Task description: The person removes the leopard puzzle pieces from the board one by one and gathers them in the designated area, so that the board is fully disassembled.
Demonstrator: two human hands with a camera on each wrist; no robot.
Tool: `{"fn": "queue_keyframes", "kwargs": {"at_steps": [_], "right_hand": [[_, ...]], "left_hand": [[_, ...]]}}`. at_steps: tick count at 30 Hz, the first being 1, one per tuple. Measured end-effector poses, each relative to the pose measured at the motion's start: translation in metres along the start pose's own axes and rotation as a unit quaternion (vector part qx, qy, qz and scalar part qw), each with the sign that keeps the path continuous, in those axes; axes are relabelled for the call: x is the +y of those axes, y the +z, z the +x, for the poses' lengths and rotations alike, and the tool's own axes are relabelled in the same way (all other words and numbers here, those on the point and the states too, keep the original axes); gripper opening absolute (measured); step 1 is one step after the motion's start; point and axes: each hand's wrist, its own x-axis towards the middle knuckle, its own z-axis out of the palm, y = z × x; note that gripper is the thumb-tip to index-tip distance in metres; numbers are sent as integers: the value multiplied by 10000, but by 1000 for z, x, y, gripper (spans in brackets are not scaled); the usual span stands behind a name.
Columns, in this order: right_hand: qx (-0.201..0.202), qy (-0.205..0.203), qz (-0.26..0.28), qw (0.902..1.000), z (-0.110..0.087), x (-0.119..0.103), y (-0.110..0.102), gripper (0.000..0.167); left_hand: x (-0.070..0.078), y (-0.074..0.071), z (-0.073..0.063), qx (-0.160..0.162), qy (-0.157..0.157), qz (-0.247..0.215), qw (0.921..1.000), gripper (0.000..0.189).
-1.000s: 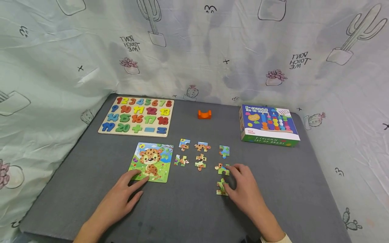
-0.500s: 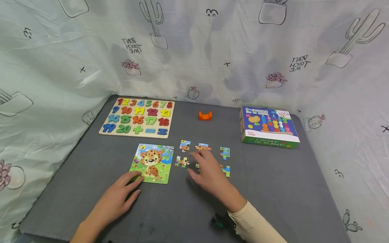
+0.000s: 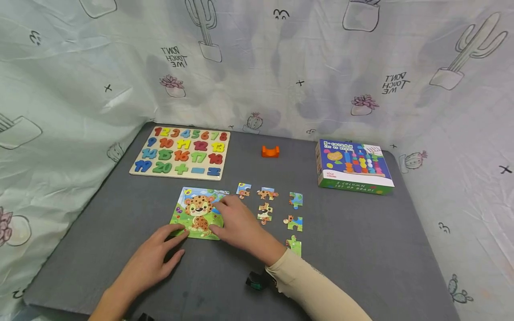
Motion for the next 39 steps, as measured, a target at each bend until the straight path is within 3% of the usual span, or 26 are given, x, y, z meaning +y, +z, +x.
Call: {"fn": "queue_keyframes", "kwargs": {"at_steps": [6,14,22,28,33,39], "right_hand": [[-338,-301,-533,9976,13,-6,30,49],[-54,-505,-1374,9892,12,-16,49,34],[-289,-92,-952,9950,19,-18,50,44],[-303,68,-548,9980,23,-18,49,41],[-180,-72,-423,9989,25,-16,49,33],[-115,-499,-745,9959,27,-16,47,31]], "left_hand": [[-1,-1,1,246,192,58,9995,46],[-2,2,0,113,121,127,9998,45],[-4,-4,-1,-160,-122,33,9998,38],[-4,-7,-1,-139,-155,14,9998,34],[-5,-9,1,-144,-112,51,9998,33],[-6,-8,2,-150,-102,57,9998,33]]}}
